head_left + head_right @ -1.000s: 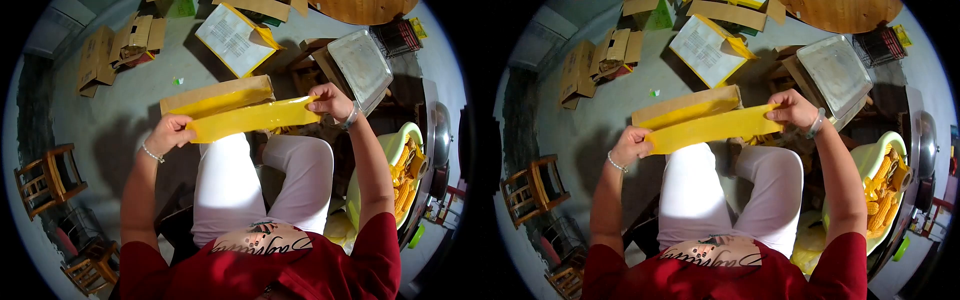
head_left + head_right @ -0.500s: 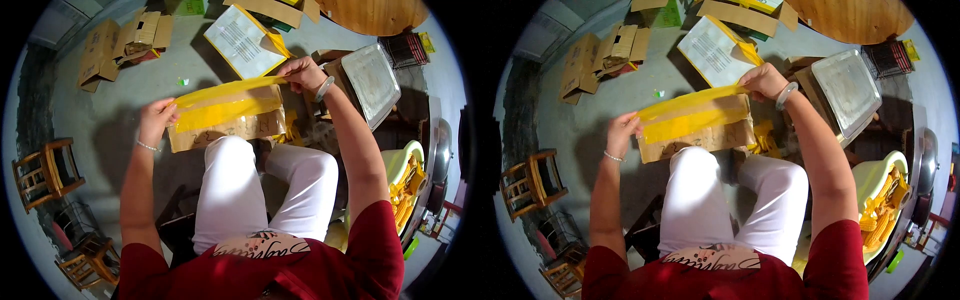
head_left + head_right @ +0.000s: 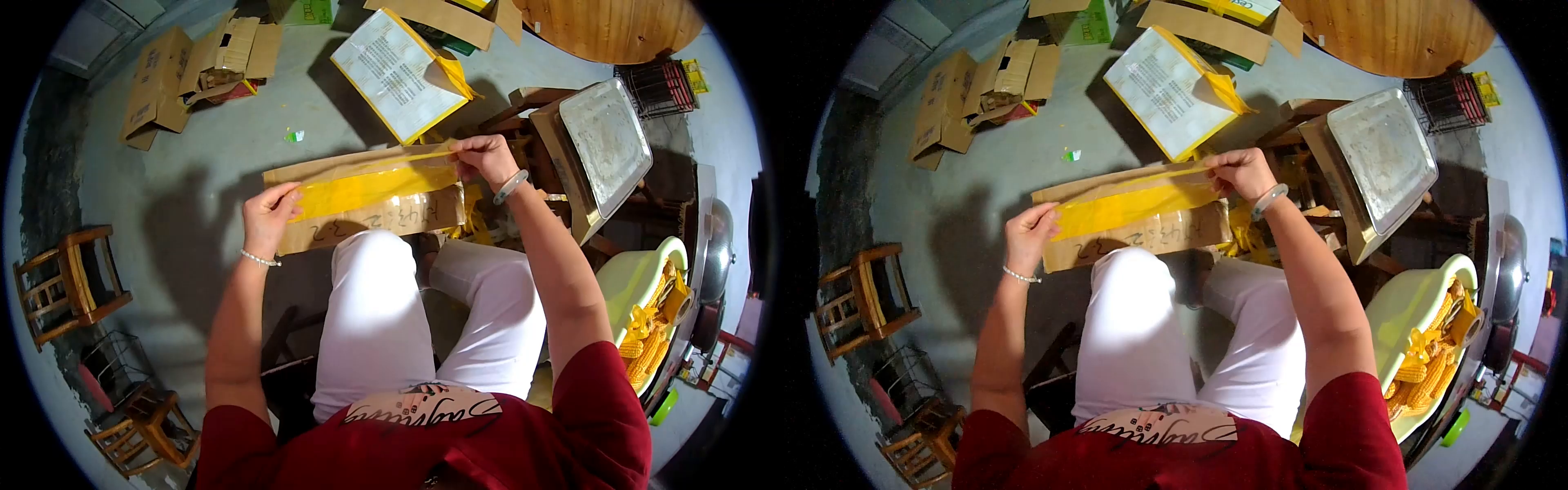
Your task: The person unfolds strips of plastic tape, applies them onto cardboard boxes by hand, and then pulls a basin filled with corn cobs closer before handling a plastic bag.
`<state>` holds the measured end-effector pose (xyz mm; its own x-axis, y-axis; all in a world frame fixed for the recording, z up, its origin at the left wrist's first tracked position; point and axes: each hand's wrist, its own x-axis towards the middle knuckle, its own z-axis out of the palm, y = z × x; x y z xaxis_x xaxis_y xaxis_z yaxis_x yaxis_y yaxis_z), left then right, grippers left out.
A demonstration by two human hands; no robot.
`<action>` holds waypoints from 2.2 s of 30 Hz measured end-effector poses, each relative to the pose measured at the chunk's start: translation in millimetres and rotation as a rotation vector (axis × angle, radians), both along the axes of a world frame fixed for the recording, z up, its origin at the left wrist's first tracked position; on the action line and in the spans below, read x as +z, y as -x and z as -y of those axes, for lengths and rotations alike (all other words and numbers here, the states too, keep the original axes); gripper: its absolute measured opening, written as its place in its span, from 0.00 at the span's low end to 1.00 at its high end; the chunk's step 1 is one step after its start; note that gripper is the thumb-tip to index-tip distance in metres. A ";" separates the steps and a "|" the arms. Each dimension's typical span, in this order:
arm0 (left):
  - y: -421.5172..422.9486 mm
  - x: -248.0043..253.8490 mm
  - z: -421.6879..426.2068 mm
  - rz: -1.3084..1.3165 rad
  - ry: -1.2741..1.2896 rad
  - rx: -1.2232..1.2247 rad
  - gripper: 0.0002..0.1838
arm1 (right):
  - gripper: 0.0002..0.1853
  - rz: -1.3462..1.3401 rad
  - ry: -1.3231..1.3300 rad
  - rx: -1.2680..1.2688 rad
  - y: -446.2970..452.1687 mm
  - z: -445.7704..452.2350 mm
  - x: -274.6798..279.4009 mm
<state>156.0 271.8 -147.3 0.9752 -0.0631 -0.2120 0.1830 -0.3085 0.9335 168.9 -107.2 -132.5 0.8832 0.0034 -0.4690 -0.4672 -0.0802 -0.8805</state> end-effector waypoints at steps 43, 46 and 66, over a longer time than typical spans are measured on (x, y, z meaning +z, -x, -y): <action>22.4 -72.9 17.0 -0.342 0.096 0.194 0.05 | 0.08 -0.325 0.382 -0.323 44.3 -15.3 -62.8; 22.1 -73.7 16.0 -0.361 0.074 0.192 0.06 | 0.08 -0.353 0.408 -0.313 42.7 -15.3 -64.2; 16.0 -78.9 16.9 -0.324 -0.116 0.070 0.09 | 0.08 -0.373 0.363 -0.378 43.4 -12.0 -74.5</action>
<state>140.0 255.0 -226.2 0.8572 0.0443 -0.5130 0.4885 -0.3850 0.7830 125.5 -95.2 -207.0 0.5702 -0.4927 -0.6574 -0.7910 -0.1130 -0.6013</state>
